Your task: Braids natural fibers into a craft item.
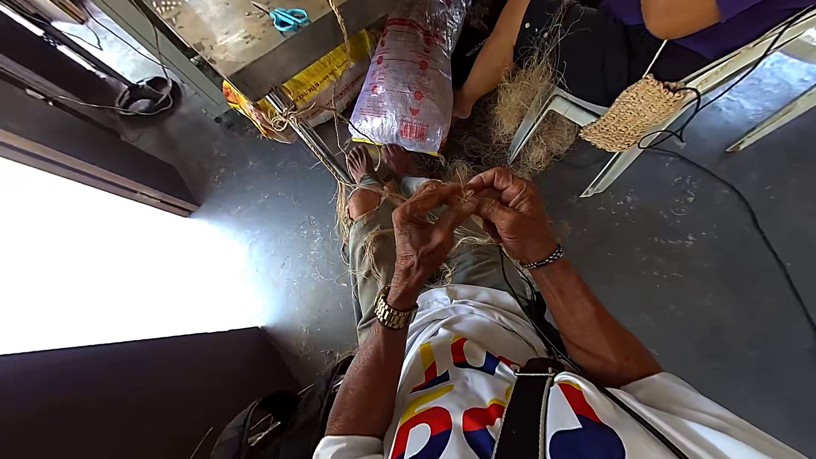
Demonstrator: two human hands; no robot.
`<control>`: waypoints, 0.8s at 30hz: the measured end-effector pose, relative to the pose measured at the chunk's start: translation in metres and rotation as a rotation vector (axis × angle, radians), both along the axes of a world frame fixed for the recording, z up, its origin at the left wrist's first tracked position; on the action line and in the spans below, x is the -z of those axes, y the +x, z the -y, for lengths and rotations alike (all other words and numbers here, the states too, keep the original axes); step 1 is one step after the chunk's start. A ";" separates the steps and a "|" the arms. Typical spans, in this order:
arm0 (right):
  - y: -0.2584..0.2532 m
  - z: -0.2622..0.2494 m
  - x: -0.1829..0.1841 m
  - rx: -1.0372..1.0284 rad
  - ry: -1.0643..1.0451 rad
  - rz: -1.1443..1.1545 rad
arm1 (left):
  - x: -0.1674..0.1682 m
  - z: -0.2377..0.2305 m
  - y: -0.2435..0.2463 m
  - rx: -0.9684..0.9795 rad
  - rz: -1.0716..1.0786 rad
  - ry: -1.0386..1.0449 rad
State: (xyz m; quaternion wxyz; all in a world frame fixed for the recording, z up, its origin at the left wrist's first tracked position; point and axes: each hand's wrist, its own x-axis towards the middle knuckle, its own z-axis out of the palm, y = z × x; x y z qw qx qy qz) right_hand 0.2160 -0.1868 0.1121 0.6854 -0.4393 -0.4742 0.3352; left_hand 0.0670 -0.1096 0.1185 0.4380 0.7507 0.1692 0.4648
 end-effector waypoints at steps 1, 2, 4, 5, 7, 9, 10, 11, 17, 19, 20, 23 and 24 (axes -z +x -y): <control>0.001 0.001 -0.001 -0.022 -0.011 0.006 | 0.001 0.001 -0.001 0.017 0.041 -0.063; 0.001 0.001 -0.002 -0.051 -0.024 0.001 | 0.002 0.000 -0.002 0.030 0.079 -0.118; 0.001 0.000 -0.003 -0.111 -0.045 -0.026 | 0.002 -0.004 -0.007 0.038 0.109 -0.211; 0.000 0.000 -0.003 -0.131 -0.054 -0.044 | 0.001 -0.007 -0.010 0.036 0.129 -0.258; -0.001 -0.001 -0.002 -0.151 -0.070 -0.084 | -0.002 -0.013 -0.014 0.042 0.180 -0.338; -0.001 -0.003 0.001 -0.143 -0.081 -0.115 | -0.006 -0.017 -0.018 0.039 0.209 -0.411; -0.001 -0.003 0.001 -0.137 -0.081 -0.119 | -0.008 -0.019 -0.020 0.029 0.222 -0.437; 0.001 -0.003 0.002 -0.134 -0.078 -0.112 | -0.010 -0.021 -0.022 0.020 0.229 -0.457; 0.002 -0.004 0.005 -0.092 -0.084 -0.093 | -0.015 -0.036 -0.022 -0.038 0.291 -0.548; 0.003 -0.004 0.005 -0.087 -0.077 -0.084 | -0.019 -0.035 -0.022 -0.057 0.283 -0.571; 0.003 -0.004 0.005 -0.085 -0.083 -0.078 | -0.020 -0.034 -0.022 -0.067 0.271 -0.572; 0.003 -0.003 0.004 -0.086 -0.089 -0.079 | -0.024 -0.034 -0.025 -0.083 0.223 -0.509; 0.003 -0.003 0.004 -0.086 -0.092 -0.083 | -0.025 -0.037 -0.024 -0.097 0.232 -0.505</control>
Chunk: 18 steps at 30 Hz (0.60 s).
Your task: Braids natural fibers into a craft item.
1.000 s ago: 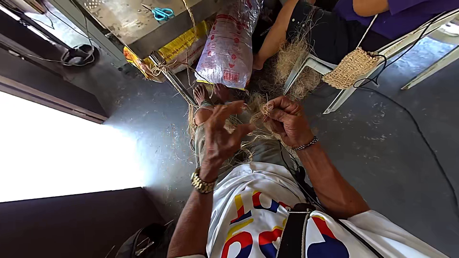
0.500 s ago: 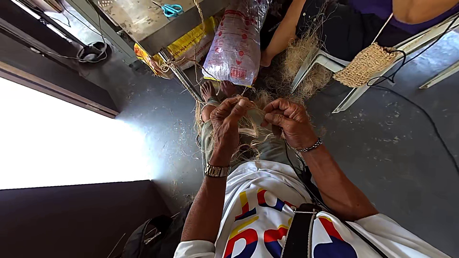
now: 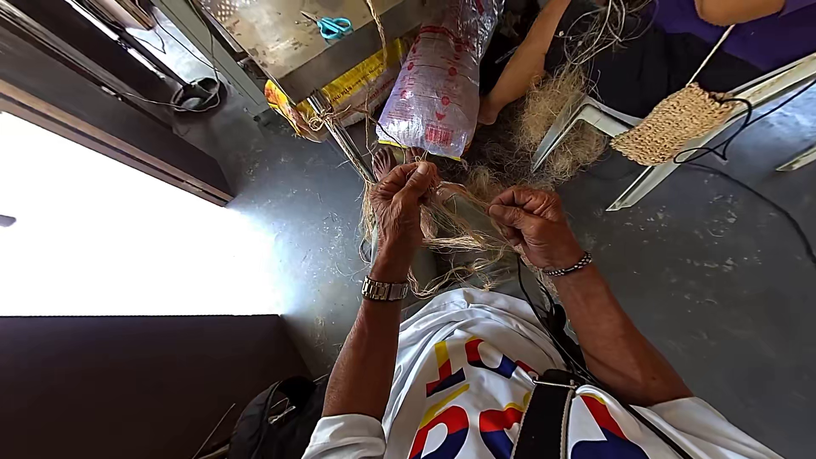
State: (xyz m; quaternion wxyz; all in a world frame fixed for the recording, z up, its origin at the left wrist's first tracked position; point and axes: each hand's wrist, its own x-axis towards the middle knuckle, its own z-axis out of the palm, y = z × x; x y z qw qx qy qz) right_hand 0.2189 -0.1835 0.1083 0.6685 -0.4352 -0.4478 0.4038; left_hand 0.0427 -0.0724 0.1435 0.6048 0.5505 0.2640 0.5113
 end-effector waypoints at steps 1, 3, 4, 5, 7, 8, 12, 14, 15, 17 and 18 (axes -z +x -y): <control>0.000 0.000 0.000 -0.005 -0.004 -0.011 | -0.001 -0.004 0.001 -0.014 0.004 0.007; 0.000 0.000 -0.001 -0.014 -0.005 -0.037 | -0.004 -0.013 0.002 -0.040 0.025 0.045; 0.000 0.000 -0.001 -0.019 -0.004 -0.045 | -0.006 -0.016 0.002 -0.044 0.020 0.080; 0.000 0.000 -0.002 -0.023 -0.002 -0.049 | -0.009 -0.018 0.001 -0.042 0.010 0.124; 0.000 0.001 -0.005 -0.021 0.010 -0.049 | -0.015 -0.022 0.000 -0.023 -0.008 0.216; -0.001 0.002 -0.006 -0.018 0.016 -0.052 | -0.017 -0.023 -0.001 -0.014 -0.013 0.253; -0.001 0.003 -0.009 -0.034 0.024 -0.041 | -0.025 -0.026 0.002 -0.014 -0.056 0.362; 0.000 0.003 -0.008 -0.050 0.026 -0.047 | -0.026 -0.028 0.004 -0.022 -0.072 0.397; 0.001 0.002 -0.007 -0.059 0.029 -0.061 | -0.027 -0.030 0.004 -0.027 -0.077 0.398; 0.002 0.002 -0.005 -0.085 0.042 -0.104 | -0.029 -0.031 0.005 -0.043 -0.082 0.364; 0.003 0.001 -0.004 -0.090 0.049 -0.119 | -0.031 -0.032 0.005 -0.055 -0.081 0.346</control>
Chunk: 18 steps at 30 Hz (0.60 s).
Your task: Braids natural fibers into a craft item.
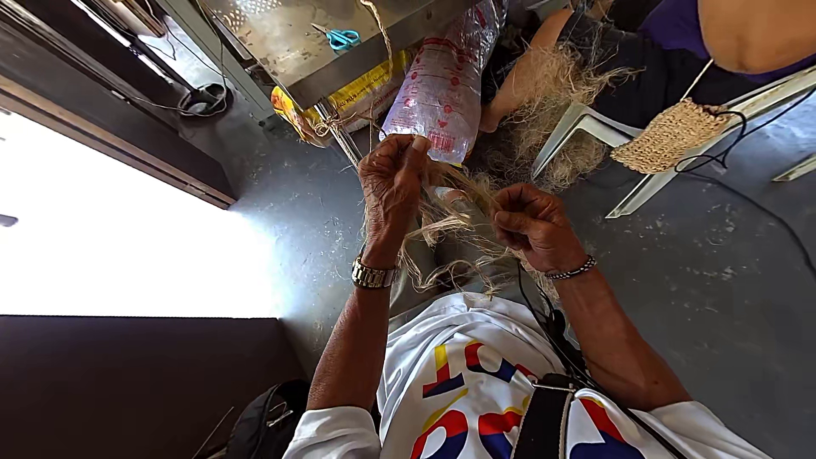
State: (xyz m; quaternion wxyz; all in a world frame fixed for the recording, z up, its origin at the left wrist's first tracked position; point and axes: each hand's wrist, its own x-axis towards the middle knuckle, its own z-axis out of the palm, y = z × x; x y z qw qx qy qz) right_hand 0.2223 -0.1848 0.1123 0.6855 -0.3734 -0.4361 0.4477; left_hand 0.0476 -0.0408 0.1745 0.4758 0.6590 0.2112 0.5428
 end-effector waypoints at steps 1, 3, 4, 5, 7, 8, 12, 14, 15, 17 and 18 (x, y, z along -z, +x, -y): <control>0.001 0.000 0.001 -0.003 0.008 0.002 | -0.001 -0.001 0.001 -0.008 0.006 -0.008; 0.004 0.000 0.002 -0.005 0.013 0.020 | -0.003 -0.005 0.001 -0.033 0.005 0.015; 0.004 -0.001 0.003 0.003 0.003 0.030 | -0.004 -0.008 0.002 -0.059 -0.011 0.050; 0.005 -0.001 0.003 0.015 -0.018 0.042 | -0.005 -0.010 0.001 -0.090 -0.033 0.086; 0.005 -0.001 0.005 0.050 -0.066 0.066 | -0.009 -0.014 0.000 -0.149 -0.085 0.147; 0.006 -0.002 0.006 0.063 -0.075 0.079 | -0.011 -0.016 -0.001 -0.180 -0.109 0.194; 0.007 -0.004 0.012 0.078 -0.074 0.103 | -0.021 -0.026 -0.008 -0.266 -0.224 0.387; 0.008 -0.005 0.014 0.093 -0.092 0.142 | -0.025 -0.032 -0.011 -0.270 -0.276 0.460; 0.008 -0.005 0.016 0.100 -0.100 0.165 | -0.028 -0.033 -0.013 -0.271 -0.315 0.485; 0.008 -0.005 0.017 0.092 -0.105 0.170 | -0.036 -0.034 -0.017 -0.283 -0.410 0.525; 0.008 -0.005 0.018 0.083 -0.104 0.147 | -0.040 -0.034 -0.018 -0.294 -0.456 0.546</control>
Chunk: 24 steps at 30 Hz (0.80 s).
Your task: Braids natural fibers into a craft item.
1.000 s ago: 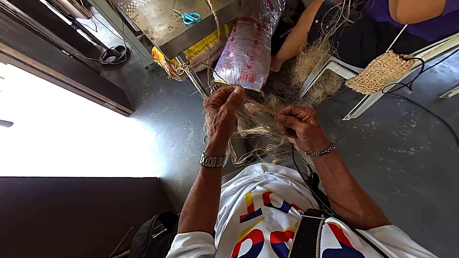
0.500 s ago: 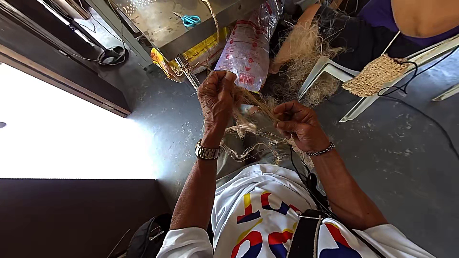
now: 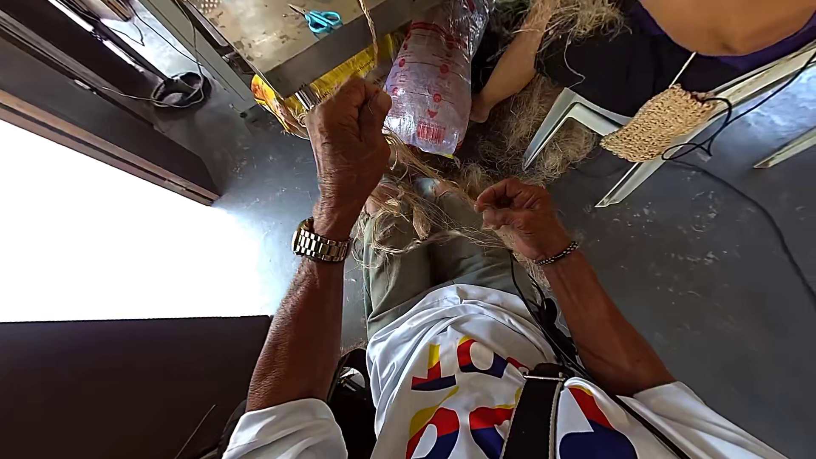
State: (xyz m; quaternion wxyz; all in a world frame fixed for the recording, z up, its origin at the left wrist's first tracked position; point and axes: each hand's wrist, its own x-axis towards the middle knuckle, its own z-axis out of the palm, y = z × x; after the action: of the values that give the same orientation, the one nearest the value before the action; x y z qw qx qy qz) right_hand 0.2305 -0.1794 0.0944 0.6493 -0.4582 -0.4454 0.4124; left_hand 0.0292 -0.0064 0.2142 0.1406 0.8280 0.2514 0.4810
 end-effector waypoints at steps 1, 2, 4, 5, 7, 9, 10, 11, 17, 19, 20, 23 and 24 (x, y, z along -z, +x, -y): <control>0.001 0.000 0.001 -0.016 0.003 -0.037 | -0.004 -0.001 -0.002 -0.021 -0.038 0.025; 0.002 -0.001 0.002 -0.038 0.014 -0.080 | -0.008 -0.003 -0.004 -0.043 -0.069 0.052; 0.007 -0.002 0.007 -0.086 0.038 -0.149 | -0.017 -0.008 -0.008 -0.085 -0.125 0.101; 0.010 -0.003 0.010 -0.107 0.048 -0.183 | -0.021 -0.010 -0.011 -0.110 -0.149 0.129; 0.015 -0.004 0.015 -0.144 0.063 -0.246 | -0.028 -0.015 -0.015 -0.154 -0.184 0.182; 0.017 -0.005 0.020 -0.160 0.079 -0.263 | -0.034 -0.020 -0.020 -0.202 -0.207 0.219; 0.018 -0.005 0.022 -0.163 0.080 -0.266 | -0.037 -0.023 -0.023 -0.221 -0.222 0.234; 0.019 -0.006 0.023 -0.165 0.076 -0.265 | -0.039 -0.025 -0.025 -0.242 -0.234 0.245; 0.023 -0.005 0.031 -0.087 -0.027 -0.176 | -0.065 -0.036 -0.038 -0.342 -0.315 0.261; 0.026 -0.005 0.033 -0.030 -0.088 -0.148 | -0.075 -0.036 -0.043 -0.380 -0.314 0.250; 0.027 -0.006 0.035 -0.002 -0.107 -0.157 | -0.079 -0.038 -0.046 -0.396 -0.317 0.251; 0.031 -0.006 0.039 0.040 -0.137 -0.189 | -0.089 -0.043 -0.056 -0.460 -0.331 0.257; 0.033 -0.005 0.040 0.045 -0.144 -0.198 | -0.092 -0.045 -0.059 -0.477 -0.328 0.252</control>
State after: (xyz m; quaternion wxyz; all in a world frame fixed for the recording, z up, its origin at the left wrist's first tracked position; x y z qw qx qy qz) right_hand 0.2635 -0.1743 0.0541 0.6646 -0.4706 -0.3378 0.4720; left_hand -0.0294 0.0387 0.3059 -0.1225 0.8230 0.3964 0.3879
